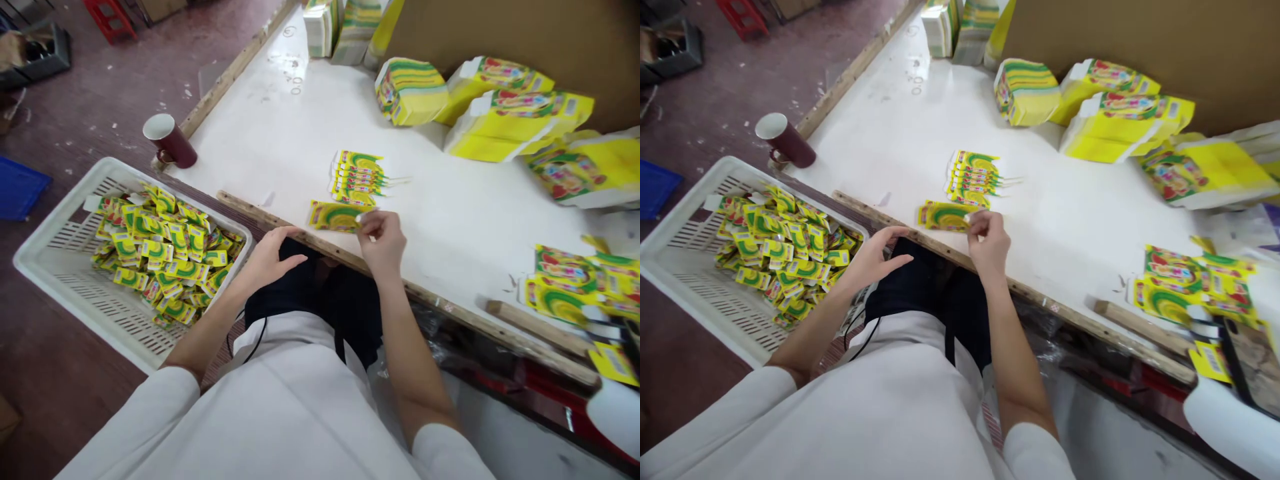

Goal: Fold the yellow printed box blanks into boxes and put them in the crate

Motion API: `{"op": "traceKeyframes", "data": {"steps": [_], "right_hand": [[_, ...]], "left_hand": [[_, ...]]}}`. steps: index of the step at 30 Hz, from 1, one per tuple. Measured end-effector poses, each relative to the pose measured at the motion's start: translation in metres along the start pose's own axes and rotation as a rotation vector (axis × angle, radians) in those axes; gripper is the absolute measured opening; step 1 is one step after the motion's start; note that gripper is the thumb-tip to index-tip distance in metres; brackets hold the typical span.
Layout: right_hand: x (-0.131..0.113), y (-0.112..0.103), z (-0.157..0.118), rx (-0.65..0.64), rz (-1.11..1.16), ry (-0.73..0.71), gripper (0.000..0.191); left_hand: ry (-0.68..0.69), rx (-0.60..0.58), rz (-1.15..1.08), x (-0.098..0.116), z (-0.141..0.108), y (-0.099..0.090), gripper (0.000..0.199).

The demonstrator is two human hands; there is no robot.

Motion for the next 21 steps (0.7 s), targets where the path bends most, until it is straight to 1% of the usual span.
{"op": "traceKeyframes", "data": {"steps": [2,3,4,5,7,8,9,11,13,15,17,21], "right_hand": [[-0.013,-0.001,-0.008,0.077,0.179,0.019,0.034],[-0.022,0.001,-0.013,0.076,0.25,0.023,0.04],[-0.032,0.006,-0.018,0.049,0.311,0.033,0.043],[-0.041,0.012,-0.023,-0.004,0.371,0.048,0.044],[-0.059,0.028,-0.035,-0.146,0.474,0.093,0.043],[-0.066,0.034,-0.04,-0.198,0.516,0.107,0.043],[-0.071,0.038,-0.044,-0.242,0.549,0.117,0.043],[-0.079,0.042,-0.048,-0.297,0.601,0.109,0.045],[-0.084,0.042,-0.05,-0.351,0.636,0.072,0.054],[-0.088,0.042,-0.052,-0.407,0.646,0.031,0.067],[-0.088,0.045,-0.054,-0.432,0.608,0.019,0.074],[-0.082,0.053,-0.061,-0.396,0.539,0.066,0.069]], "left_hand": [[-0.033,-0.022,-0.255,-0.003,0.006,0.014,0.065],[-0.042,-0.024,-0.386,-0.002,0.01,0.021,0.073],[-0.043,-0.02,-0.506,0.0,0.014,0.028,0.077],[-0.04,-0.01,-0.611,0.004,0.019,0.033,0.077],[-0.043,0.03,-0.763,0.014,0.026,0.04,0.068],[-0.061,0.063,-0.803,0.02,0.029,0.042,0.063],[-0.09,0.105,-0.821,0.025,0.031,0.042,0.061],[-0.158,0.178,-0.81,0.034,0.032,0.042,0.066],[-0.193,0.225,-0.79,0.04,0.032,0.041,0.07],[-0.177,0.268,-0.812,0.042,0.03,0.04,0.07],[-0.154,0.32,-0.839,0.039,0.028,0.038,0.064],[-0.098,0.373,-0.841,0.031,0.023,0.035,0.051]]}}
Point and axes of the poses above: each hand's wrist, its own z-axis towards the middle knuckle, its own y-axis out of the palm, x = y × z, the point moved 5 cm from there along z, towards the middle knuckle, and after that the axes turned 8 degrees about -y, right-handed, at the moved point
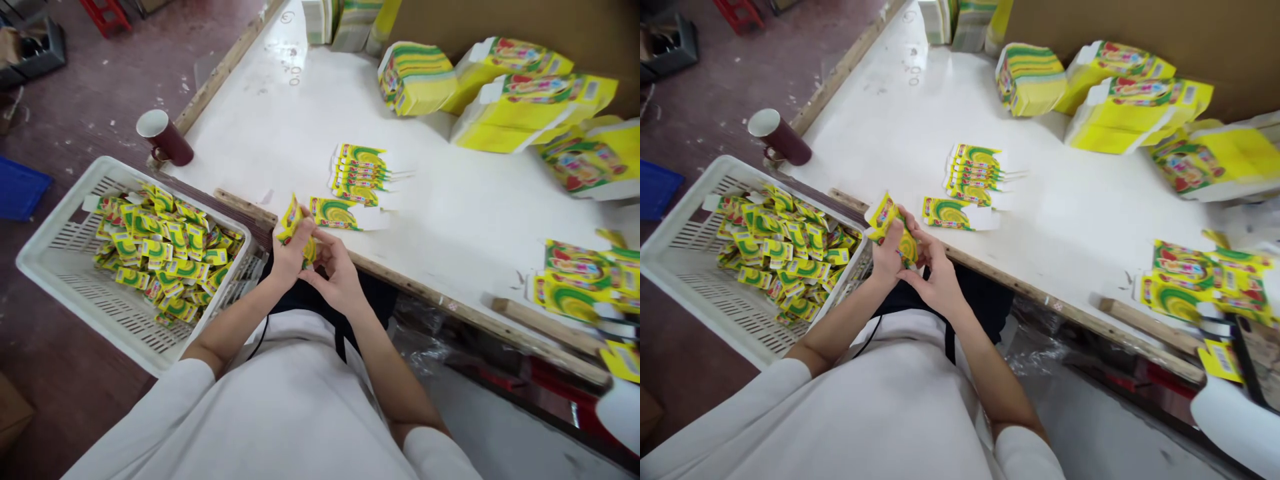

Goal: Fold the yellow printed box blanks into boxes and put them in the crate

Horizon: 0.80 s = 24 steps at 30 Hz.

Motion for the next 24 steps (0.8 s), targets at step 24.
{"op": "traceKeyframes", "data": {"steps": [24], "right_hand": [[-0.041,-0.059,0.004,0.156,-0.785,-0.278,0.022]], "left_hand": [[0.302,-0.183,0.711,0.089,-0.01,-0.025,0.078]]}}
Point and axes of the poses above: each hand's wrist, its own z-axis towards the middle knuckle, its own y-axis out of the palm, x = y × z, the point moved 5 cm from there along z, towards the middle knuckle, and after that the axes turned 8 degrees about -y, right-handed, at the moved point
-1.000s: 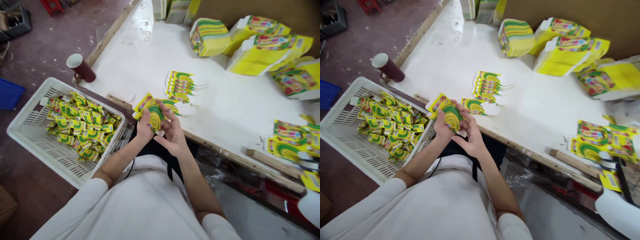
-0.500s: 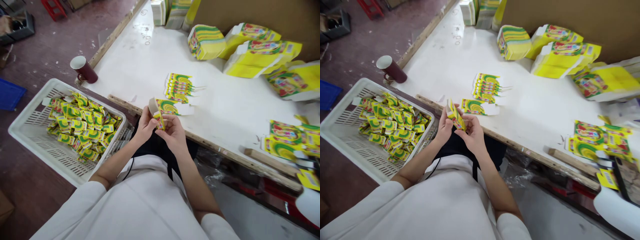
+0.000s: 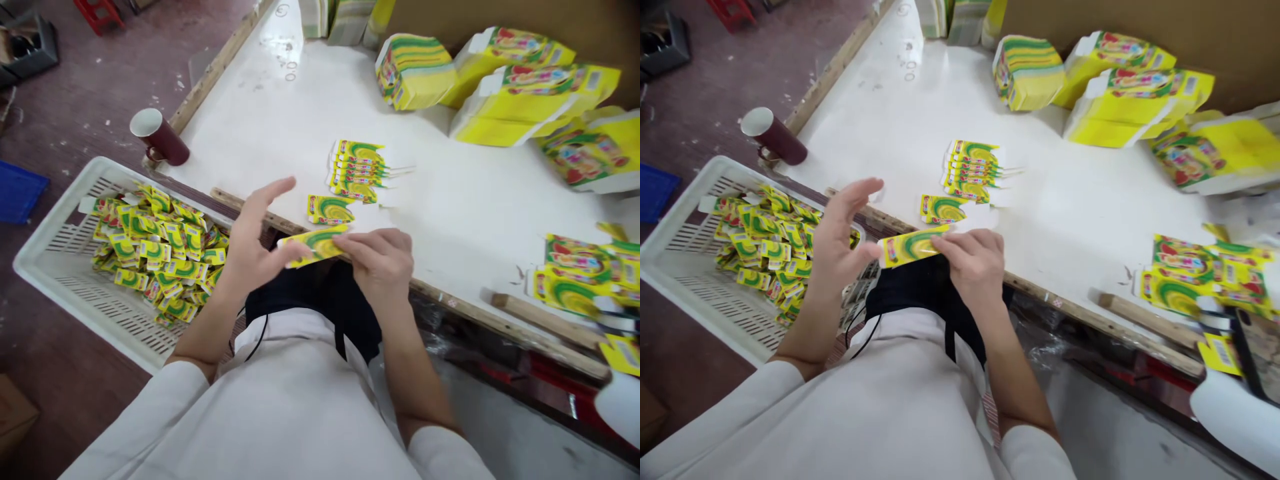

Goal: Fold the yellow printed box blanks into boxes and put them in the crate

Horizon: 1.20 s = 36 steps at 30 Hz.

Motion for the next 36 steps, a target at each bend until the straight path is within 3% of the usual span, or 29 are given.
{"op": "traceKeyframes", "data": {"steps": [3,6,8,10,12,15,19,22,24,27,31,36], "right_hand": [[-0.018,0.01,0.002,-0.099,-0.004,-0.151,0.024],[-0.025,0.008,0.001,-0.009,0.012,-0.156,0.031],[-0.018,0.004,-0.003,0.098,0.089,-0.049,0.052],[-0.005,0.01,-0.009,0.113,0.285,0.12,0.07],[0.005,0.029,-0.015,0.008,0.544,0.277,0.064],[0.009,0.054,-0.019,-0.152,0.839,0.383,0.047],[0.011,0.059,-0.018,-0.136,0.929,0.417,0.054],[0.006,0.053,-0.018,-0.117,0.885,0.332,0.073],[-0.005,0.047,-0.017,-0.135,0.792,0.164,0.078],[-0.019,0.042,-0.016,-0.156,0.537,-0.076,0.053],[-0.014,0.036,-0.013,-0.072,0.39,-0.099,0.04],[-0.003,0.032,-0.008,-0.389,0.449,-0.061,0.037]], "left_hand": [[0.023,-0.265,0.221,0.006,-0.003,0.018,0.092],[-0.083,-0.392,0.288,-0.016,-0.006,0.041,0.069],[-0.116,-0.369,0.283,-0.031,-0.008,0.05,0.058],[-0.039,-0.336,0.254,-0.034,-0.013,0.057,0.061],[0.086,-0.351,0.221,-0.031,-0.02,0.063,0.07],[0.203,-0.366,0.241,-0.024,-0.027,0.068,0.08],[0.246,-0.293,0.295,-0.022,-0.03,0.063,0.064],[0.228,-0.275,0.233,-0.028,-0.03,0.062,0.055],[0.192,-0.277,0.173,-0.035,-0.03,0.065,0.06],[0.194,-0.195,0.094,-0.043,-0.028,0.068,0.075],[0.196,-0.092,0.116,-0.046,-0.025,0.063,0.067],[0.117,-0.133,0.145,-0.047,-0.022,0.057,0.071]]}}
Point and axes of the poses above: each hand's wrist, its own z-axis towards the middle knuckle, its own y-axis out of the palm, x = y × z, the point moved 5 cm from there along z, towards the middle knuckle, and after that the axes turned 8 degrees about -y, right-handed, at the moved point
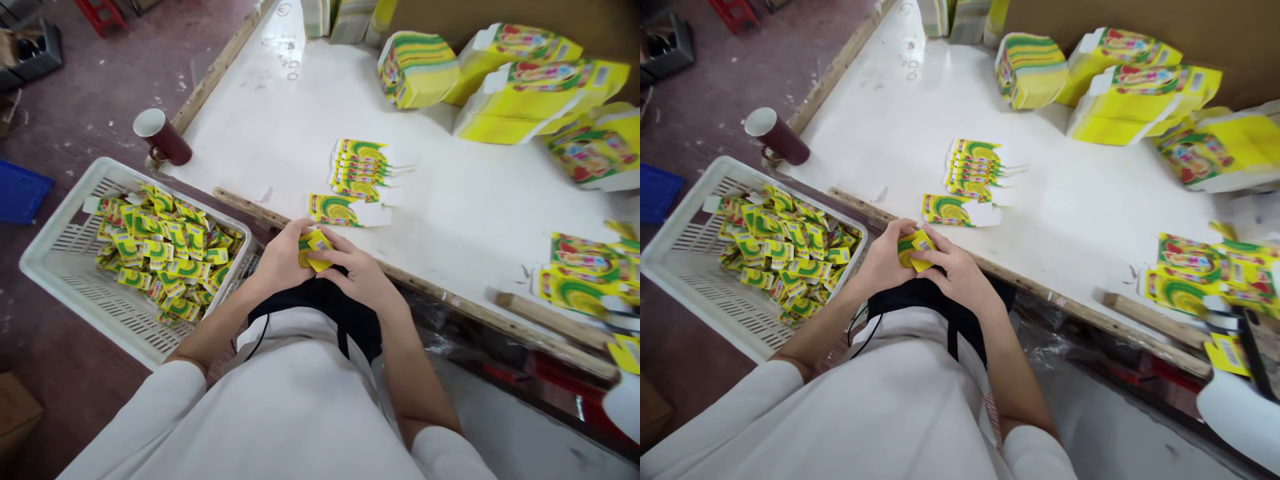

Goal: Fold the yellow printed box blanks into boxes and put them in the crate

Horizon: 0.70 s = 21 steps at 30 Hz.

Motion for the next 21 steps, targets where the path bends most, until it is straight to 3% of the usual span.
{"op": "traceKeyframes", "data": {"steps": [4,8,12,15,18,21], "right_hand": [[0.006,-0.002,0.002,-0.121,0.068,0.067,0.034],[0.016,0.006,0.006,0.04,0.063,0.112,0.029],[0.016,0.023,0.007,0.034,0.121,0.089,0.03],[0.011,0.027,0.009,0.128,0.103,0.091,0.032],[0.011,0.024,0.013,0.221,0.082,0.075,0.053],[0.031,0.003,0.017,0.325,-0.042,0.119,0.058]], "left_hand": [[0.081,-0.073,0.042,0.005,0.0,0.006,0.068],[0.117,-0.049,0.125,0.003,0.002,0.005,0.065],[0.091,-0.086,0.094,-0.002,0.0,-0.001,0.071],[0.086,-0.066,0.105,-0.001,-0.002,-0.005,0.068],[0.044,-0.04,0.139,-0.002,-0.004,-0.016,0.065],[-0.069,0.061,0.231,-0.019,-0.007,-0.049,0.057]]}}
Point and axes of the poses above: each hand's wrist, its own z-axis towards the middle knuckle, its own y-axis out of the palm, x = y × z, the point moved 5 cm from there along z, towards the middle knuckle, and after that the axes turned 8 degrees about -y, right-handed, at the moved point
